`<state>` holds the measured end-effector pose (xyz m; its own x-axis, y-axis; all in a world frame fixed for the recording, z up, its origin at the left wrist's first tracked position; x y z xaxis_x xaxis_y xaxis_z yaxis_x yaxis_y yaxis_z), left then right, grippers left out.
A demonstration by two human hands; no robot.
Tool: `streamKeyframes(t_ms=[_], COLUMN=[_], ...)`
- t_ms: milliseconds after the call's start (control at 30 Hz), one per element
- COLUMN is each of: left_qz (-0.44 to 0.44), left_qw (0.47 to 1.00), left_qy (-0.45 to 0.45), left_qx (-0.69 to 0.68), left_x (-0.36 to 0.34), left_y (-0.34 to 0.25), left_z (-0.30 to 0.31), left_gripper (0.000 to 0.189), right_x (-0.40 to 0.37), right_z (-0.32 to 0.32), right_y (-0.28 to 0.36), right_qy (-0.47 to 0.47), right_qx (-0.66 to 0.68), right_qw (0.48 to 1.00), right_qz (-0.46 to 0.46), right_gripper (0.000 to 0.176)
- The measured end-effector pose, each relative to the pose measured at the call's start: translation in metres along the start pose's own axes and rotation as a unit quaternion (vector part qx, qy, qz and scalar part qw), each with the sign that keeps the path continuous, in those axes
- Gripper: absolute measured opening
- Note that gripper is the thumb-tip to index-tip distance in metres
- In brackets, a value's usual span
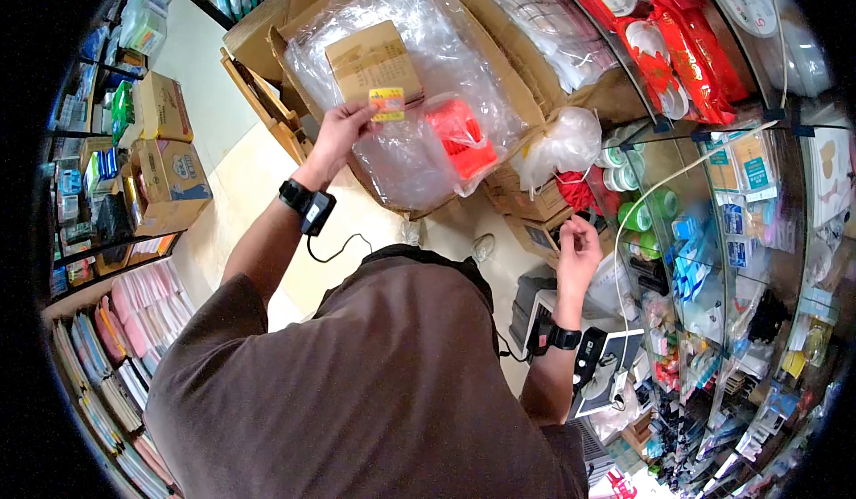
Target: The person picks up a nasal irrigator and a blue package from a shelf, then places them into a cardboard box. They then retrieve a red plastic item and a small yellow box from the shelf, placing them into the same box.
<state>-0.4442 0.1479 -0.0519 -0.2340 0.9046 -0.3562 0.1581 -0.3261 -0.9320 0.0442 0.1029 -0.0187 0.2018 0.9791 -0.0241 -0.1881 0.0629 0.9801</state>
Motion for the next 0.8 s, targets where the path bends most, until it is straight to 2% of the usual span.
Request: streamKeyframes(t_ms=[167,300,533,800], left_qz=[-0.031,-0.022,-0.045,-0.065], left_qw=[0.993,0.993,0.969,0.932], left_qy=[-0.093,-0.102,-0.146,-0.205], left_qx=[0.072,0.047,0.195,0.291], left_x=[0.056,0.069,0.076,0.069], left_y=[0.011,0.005,0.002,-0.006], left_z=[0.038,0.04,0.047,0.043], left_gripper=[0.019,0.021,0.021,0.023], right_x=[-0.008,-0.009,-0.014,-0.01], right_z=[0.007,0.014,0.039,0.064], right_y=[-0.005,-0.005,-0.013,-0.022], right_qy=[-0.006,-0.009,-0.03,-0.053], right_qx=[-0.011,-0.003,-0.01,-0.006], right_qw=[1.0,1.0,0.999,0.998], right_qz=[-0.006,-0.001,-0.012,-0.016], right_gripper=[0.021,0.021,0.024,0.022])
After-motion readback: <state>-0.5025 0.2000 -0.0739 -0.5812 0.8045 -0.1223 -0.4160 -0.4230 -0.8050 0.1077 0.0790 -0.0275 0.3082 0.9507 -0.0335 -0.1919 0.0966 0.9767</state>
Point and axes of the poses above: each hand's wrist, its own x-axis towards the middle knuckle, its own z-axis out of the back of the hand, y = z × x, the point moved 5 cm from there along x, towards the middle knuckle, and after that the axes turned 8 degrees about x, right-handed, at the moved point
